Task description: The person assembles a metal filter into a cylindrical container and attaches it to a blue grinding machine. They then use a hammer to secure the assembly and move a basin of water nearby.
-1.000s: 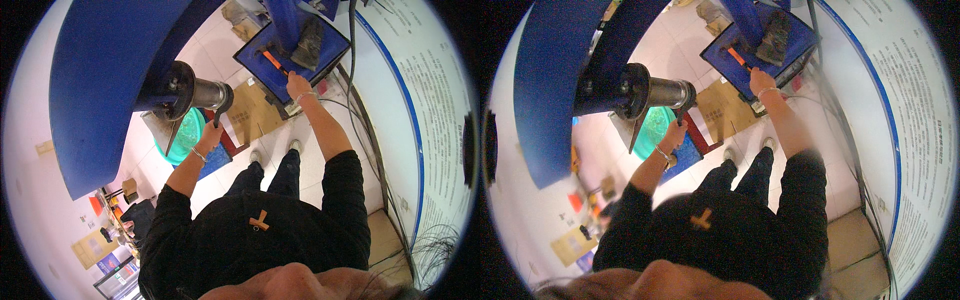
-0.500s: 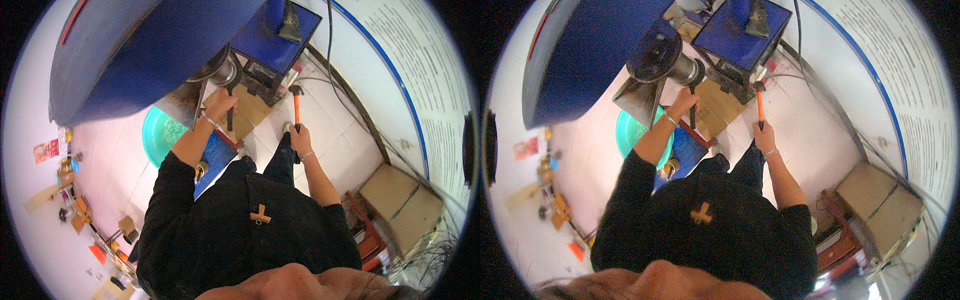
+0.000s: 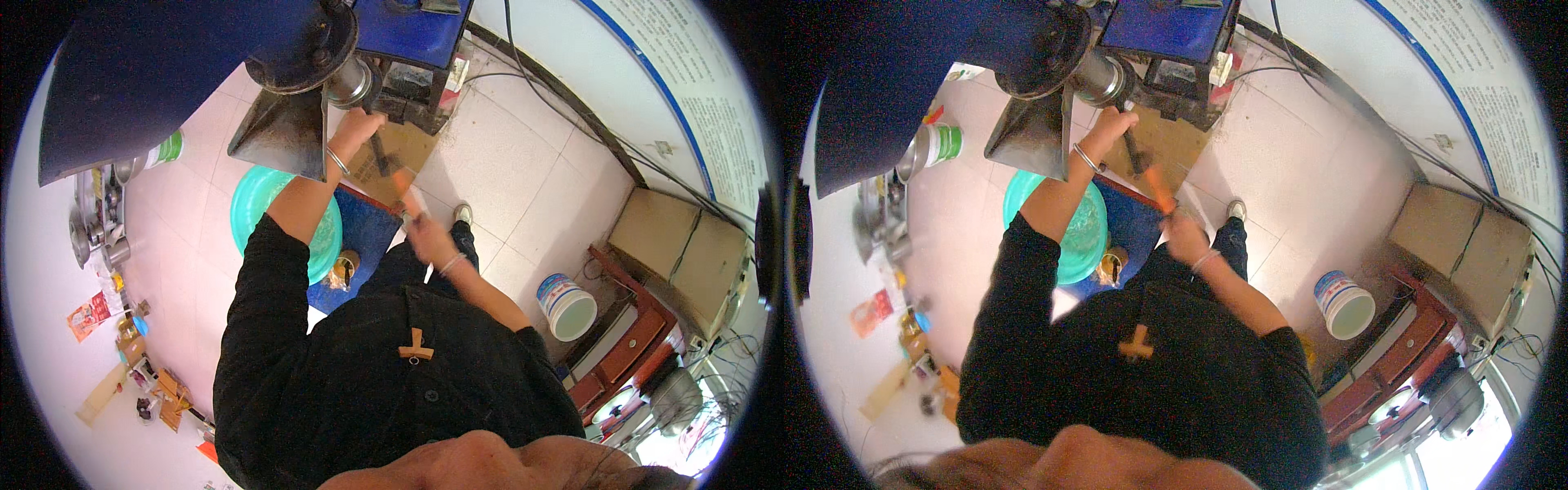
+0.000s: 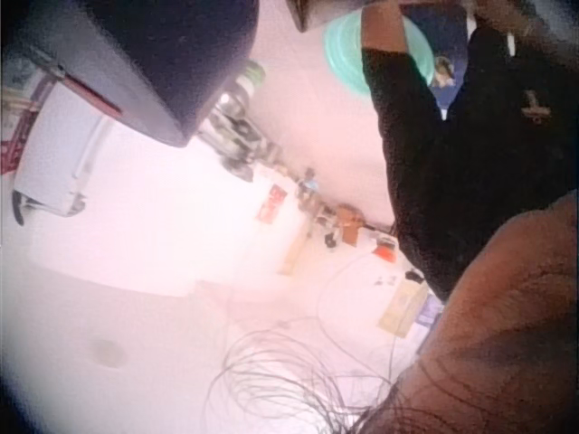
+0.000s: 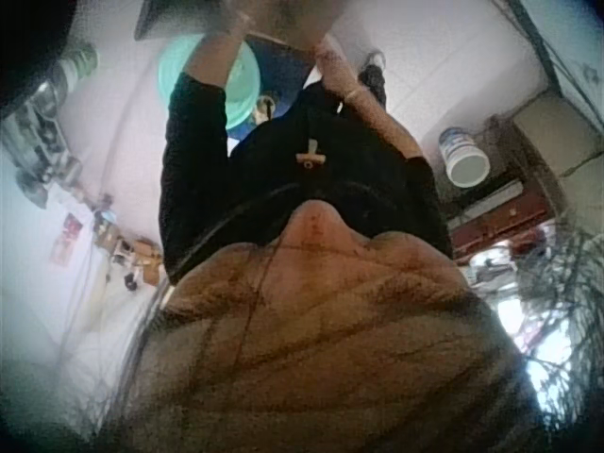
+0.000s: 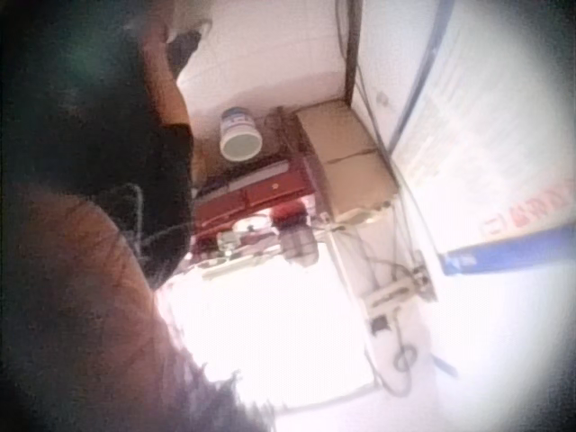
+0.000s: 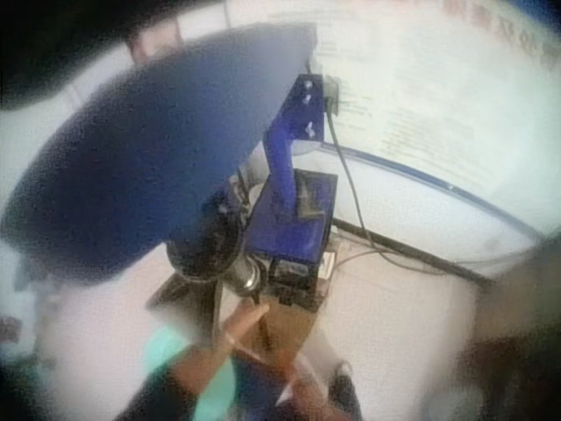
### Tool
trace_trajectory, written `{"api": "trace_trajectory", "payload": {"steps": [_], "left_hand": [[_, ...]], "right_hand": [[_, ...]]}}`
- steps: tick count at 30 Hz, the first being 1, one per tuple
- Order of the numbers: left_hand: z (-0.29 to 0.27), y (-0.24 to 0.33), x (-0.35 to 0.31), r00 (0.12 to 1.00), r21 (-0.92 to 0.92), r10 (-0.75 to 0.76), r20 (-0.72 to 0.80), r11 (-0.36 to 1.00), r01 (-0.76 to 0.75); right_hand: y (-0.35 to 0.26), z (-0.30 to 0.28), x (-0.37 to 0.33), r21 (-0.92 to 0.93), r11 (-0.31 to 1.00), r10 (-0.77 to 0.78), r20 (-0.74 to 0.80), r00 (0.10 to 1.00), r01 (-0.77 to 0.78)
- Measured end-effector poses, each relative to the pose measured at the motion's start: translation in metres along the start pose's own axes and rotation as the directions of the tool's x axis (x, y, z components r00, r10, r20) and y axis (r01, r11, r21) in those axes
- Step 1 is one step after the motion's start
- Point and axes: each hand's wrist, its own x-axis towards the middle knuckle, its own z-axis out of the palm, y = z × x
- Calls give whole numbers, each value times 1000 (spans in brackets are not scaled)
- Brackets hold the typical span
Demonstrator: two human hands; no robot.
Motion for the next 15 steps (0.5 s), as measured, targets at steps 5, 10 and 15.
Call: {"api": "trace_trajectory", "payload": {"steps": [5,10,15], "left_hand": [[-1,-11,9,999,57,42,12,997,-43],[3,-18,15,999,18,34,9,999,-34],[-5,-16,9,996,90,66,67,993,-72]], "right_hand": [[7,-49,3,304,884,378,-15,926,-356],[16,-37,8,95,948,317,-204,926,-304],[-30,-21,8,93,957,258,155,954,-274]]}}
